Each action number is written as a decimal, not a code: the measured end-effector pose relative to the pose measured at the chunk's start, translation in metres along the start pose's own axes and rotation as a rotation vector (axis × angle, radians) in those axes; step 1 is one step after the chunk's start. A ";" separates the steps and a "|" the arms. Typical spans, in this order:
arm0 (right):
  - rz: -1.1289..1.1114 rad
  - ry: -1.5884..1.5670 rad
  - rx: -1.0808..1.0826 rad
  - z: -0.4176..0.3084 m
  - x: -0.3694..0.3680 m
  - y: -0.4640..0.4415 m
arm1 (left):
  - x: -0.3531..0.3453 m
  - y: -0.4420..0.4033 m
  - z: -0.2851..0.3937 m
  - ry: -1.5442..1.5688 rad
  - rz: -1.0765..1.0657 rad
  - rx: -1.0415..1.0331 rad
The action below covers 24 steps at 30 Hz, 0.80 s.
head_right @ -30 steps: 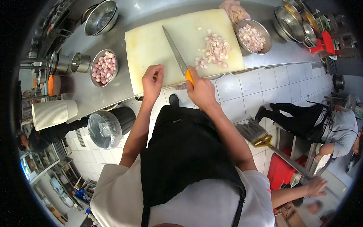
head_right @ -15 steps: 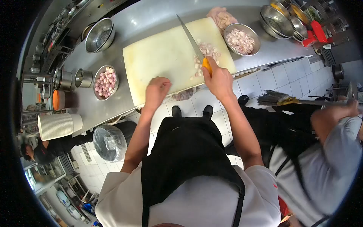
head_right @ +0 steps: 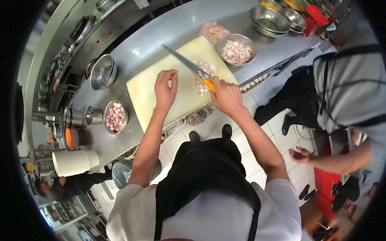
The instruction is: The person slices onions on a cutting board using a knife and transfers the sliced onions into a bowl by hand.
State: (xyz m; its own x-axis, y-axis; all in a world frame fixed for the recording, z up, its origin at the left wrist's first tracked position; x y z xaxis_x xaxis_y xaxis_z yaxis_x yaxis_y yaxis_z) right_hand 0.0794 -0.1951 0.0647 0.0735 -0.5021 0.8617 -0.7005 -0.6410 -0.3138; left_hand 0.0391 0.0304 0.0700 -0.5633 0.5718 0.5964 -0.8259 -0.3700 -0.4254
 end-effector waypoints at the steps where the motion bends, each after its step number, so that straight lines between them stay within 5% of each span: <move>1: -0.012 0.017 0.031 0.001 0.000 0.001 | 0.007 -0.003 0.010 -0.018 0.004 -0.101; 11: -0.109 0.068 0.172 -0.007 0.007 -0.001 | -0.018 -0.018 0.031 -0.312 -0.432 -0.307; 20: -0.080 0.099 0.170 -0.014 0.004 0.004 | -0.035 -0.036 0.004 -0.274 -0.275 -0.163; 24: -0.071 0.125 0.152 -0.010 -0.002 0.004 | -0.029 -0.022 0.012 -0.295 -0.489 -0.211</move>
State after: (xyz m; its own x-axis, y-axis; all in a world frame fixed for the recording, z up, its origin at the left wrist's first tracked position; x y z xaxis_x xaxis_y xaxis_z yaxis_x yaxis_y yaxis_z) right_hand 0.0689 -0.1911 0.0658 0.0231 -0.3825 0.9237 -0.5808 -0.7571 -0.2990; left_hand 0.0733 0.0137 0.0701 -0.1275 0.4007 0.9073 -0.9852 0.0546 -0.1625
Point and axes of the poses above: each hand's wrist, its own y-axis away from the middle knuckle, its own x-axis out of the back of the hand, z = x × y, the point moved 5 cm from there along -y, towards the middle knuckle, and after that the axes turned 8 degrees about x, right-handed, at the moved point
